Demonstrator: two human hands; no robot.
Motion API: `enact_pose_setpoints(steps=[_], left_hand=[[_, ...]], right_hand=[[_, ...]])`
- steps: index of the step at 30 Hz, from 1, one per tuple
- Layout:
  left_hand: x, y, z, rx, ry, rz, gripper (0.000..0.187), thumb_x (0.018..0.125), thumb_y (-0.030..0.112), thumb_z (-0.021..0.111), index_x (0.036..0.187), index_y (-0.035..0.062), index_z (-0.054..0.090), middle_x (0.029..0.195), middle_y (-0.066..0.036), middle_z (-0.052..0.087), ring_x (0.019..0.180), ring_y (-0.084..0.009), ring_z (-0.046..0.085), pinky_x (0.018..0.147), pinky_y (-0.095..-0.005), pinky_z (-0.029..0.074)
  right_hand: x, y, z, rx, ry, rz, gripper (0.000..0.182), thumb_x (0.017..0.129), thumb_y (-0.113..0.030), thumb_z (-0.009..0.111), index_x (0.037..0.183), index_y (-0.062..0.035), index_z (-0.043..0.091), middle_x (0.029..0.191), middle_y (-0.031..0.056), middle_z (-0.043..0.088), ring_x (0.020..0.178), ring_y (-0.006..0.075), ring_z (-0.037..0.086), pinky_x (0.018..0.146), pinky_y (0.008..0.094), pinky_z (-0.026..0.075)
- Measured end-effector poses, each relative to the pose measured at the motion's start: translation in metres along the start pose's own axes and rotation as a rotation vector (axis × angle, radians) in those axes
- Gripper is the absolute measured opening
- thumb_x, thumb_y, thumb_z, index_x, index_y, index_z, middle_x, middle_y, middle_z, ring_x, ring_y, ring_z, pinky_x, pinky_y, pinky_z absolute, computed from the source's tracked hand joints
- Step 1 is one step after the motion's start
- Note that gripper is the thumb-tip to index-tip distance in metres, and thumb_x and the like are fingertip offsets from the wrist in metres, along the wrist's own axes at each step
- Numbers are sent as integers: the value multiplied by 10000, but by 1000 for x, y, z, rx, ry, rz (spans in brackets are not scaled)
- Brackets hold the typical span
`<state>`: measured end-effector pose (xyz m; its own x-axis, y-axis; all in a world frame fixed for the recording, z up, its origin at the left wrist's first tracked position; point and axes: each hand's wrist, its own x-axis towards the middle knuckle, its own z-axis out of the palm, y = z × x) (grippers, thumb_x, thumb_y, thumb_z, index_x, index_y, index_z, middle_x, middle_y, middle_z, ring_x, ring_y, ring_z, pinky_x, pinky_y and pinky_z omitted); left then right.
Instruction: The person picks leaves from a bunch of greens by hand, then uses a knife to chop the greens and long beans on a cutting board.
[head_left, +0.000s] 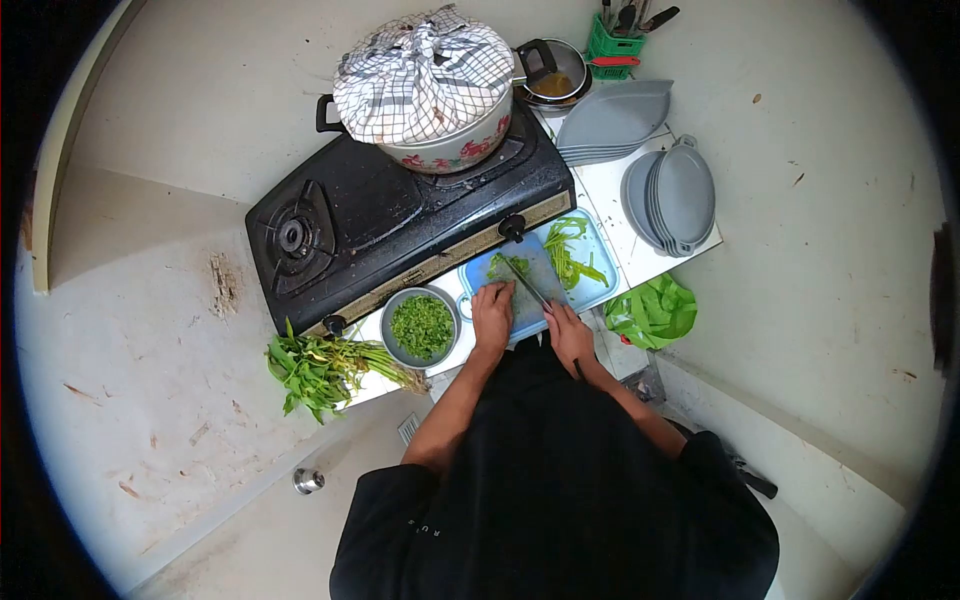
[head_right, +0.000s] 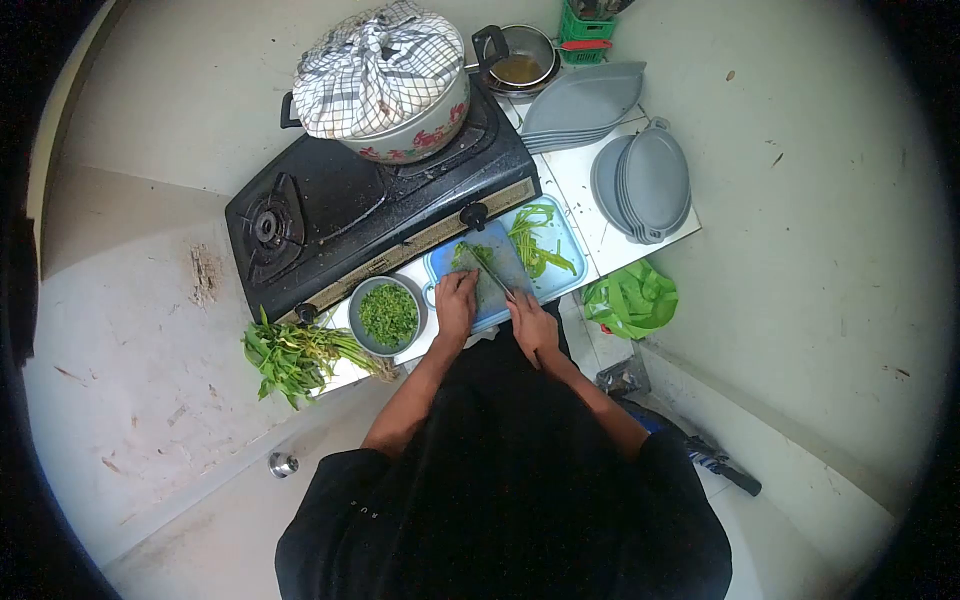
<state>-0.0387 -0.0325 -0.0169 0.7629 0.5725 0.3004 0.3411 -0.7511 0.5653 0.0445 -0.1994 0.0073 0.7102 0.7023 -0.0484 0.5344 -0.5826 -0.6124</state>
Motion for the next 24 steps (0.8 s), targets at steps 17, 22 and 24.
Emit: enact_pose_setpoints(steps=[17, 22, 24], left_hand=[[4, -5, -1, -59, 25, 70, 310, 802, -62, 693, 1094, 28, 746, 997, -145, 697, 957, -343, 648, 830, -427, 528], [5, -4, -2, -176, 38, -13, 295, 852, -52, 694, 1135, 22, 731, 1006, -155, 711, 923, -343, 665, 828, -426, 532], [7, 2, -5, -224, 18, -77, 300, 873, -42, 695, 1166, 22, 718, 1013, -160, 716, 913, -349, 671, 829, -428, 533]], right_hand=[[13, -17, -7, -50, -198, 134, 322, 1058, -259, 540, 1319, -77, 590, 1124, 206, 670, 929, 432, 678, 802, 500, 554], [10, -9, -8, 84, -69, 89, 307, 1057, -252, 540, 1285, -61, 614, 1117, 218, 670, 966, 447, 667, 814, 503, 548], [6, -5, -11, 141, -30, 89, 302, 1057, -247, 539, 1274, -55, 622, 1116, 224, 670, 980, 451, 663, 820, 503, 546]])
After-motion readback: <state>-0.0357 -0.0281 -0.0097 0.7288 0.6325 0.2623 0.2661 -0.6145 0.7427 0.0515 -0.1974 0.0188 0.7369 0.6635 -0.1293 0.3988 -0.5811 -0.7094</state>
